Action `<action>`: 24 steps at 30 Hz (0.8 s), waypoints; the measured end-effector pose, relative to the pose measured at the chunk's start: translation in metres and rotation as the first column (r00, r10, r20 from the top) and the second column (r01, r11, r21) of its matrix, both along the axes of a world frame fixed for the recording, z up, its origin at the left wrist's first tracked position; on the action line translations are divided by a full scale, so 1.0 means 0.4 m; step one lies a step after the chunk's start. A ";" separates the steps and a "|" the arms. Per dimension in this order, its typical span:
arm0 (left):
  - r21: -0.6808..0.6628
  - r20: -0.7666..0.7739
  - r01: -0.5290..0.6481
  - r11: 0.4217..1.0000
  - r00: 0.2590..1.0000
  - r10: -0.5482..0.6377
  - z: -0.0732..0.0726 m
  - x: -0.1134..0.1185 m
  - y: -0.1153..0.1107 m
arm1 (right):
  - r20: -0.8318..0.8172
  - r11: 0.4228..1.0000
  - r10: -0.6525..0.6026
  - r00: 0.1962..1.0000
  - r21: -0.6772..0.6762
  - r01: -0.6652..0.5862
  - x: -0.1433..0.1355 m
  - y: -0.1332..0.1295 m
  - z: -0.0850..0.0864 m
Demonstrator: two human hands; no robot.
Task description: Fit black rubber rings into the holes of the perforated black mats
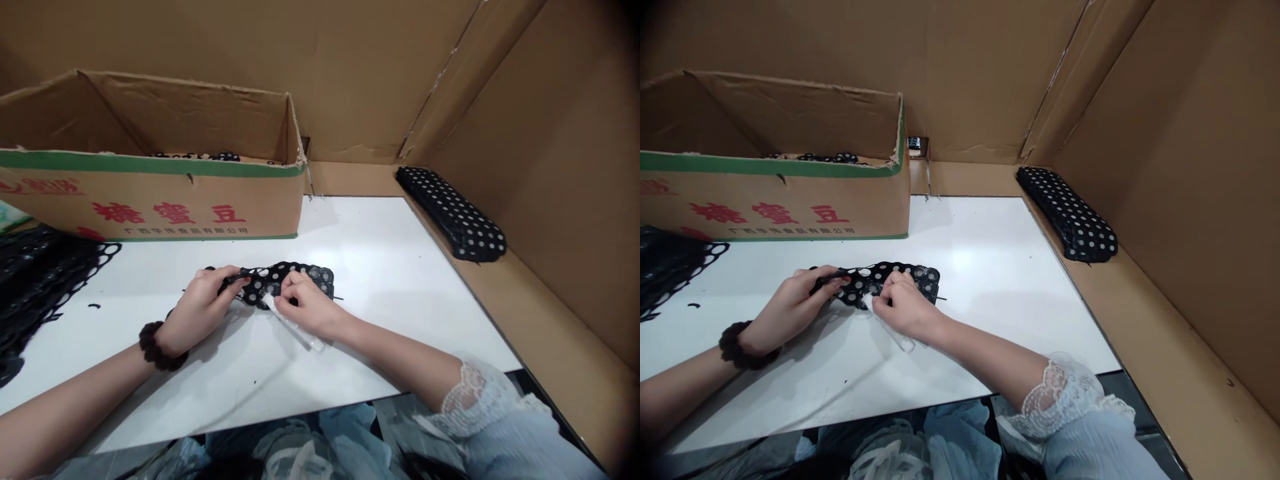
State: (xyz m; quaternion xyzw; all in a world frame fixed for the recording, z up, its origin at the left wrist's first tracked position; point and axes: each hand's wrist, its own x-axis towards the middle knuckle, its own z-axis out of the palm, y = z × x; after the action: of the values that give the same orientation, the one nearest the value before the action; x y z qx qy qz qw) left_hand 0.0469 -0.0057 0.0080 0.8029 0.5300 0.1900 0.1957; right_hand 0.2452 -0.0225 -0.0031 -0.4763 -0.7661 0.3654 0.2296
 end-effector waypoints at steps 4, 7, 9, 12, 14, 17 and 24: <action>0.092 -0.007 0.029 0.995 1.000 -0.029 -0.011 -0.004 -0.010 | -0.001 1.000 -0.002 1.000 -0.007 0.002 -0.002 0.004 0.002; 0.090 0.009 0.015 0.996 1.000 -0.016 -0.012 -0.004 -0.012 | -0.021 0.999 0.011 1.000 -0.043 -0.012 0.004 0.009 0.005; 0.040 0.025 -0.022 0.999 0.999 0.021 -0.010 -0.002 -0.010 | -0.026 0.999 0.013 1.000 -0.048 -0.014 0.007 0.010 0.009; -0.012 0.047 -0.043 0.999 0.998 0.044 -0.007 0.000 -0.006 | -0.026 0.999 0.007 1.000 -0.048 -0.008 0.006 0.008 0.012; -0.025 0.059 -0.043 0.999 0.997 0.044 -0.008 0.000 -0.004 | -0.020 0.999 -0.008 1.000 -0.039 0.007 0.003 0.004 0.011; -0.033 0.076 -0.041 0.999 0.996 0.043 -0.013 -0.003 -0.004 | -0.014 0.999 -0.028 1.000 -0.019 0.028 -0.004 0.001 0.004; 0.048 0.093 0.060 0.997 0.994 -0.065 -0.010 0.016 -0.050 | 0.005 0.994 -0.099 0.995 0.039 0.098 -0.023 0.003 -0.016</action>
State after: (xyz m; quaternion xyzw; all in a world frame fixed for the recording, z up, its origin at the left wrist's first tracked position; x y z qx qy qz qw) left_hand 0.0534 -0.0255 0.0042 0.8135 0.4904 0.2334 0.2080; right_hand 0.2361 -0.0211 -0.0097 -0.5102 -0.7493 0.3372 0.2539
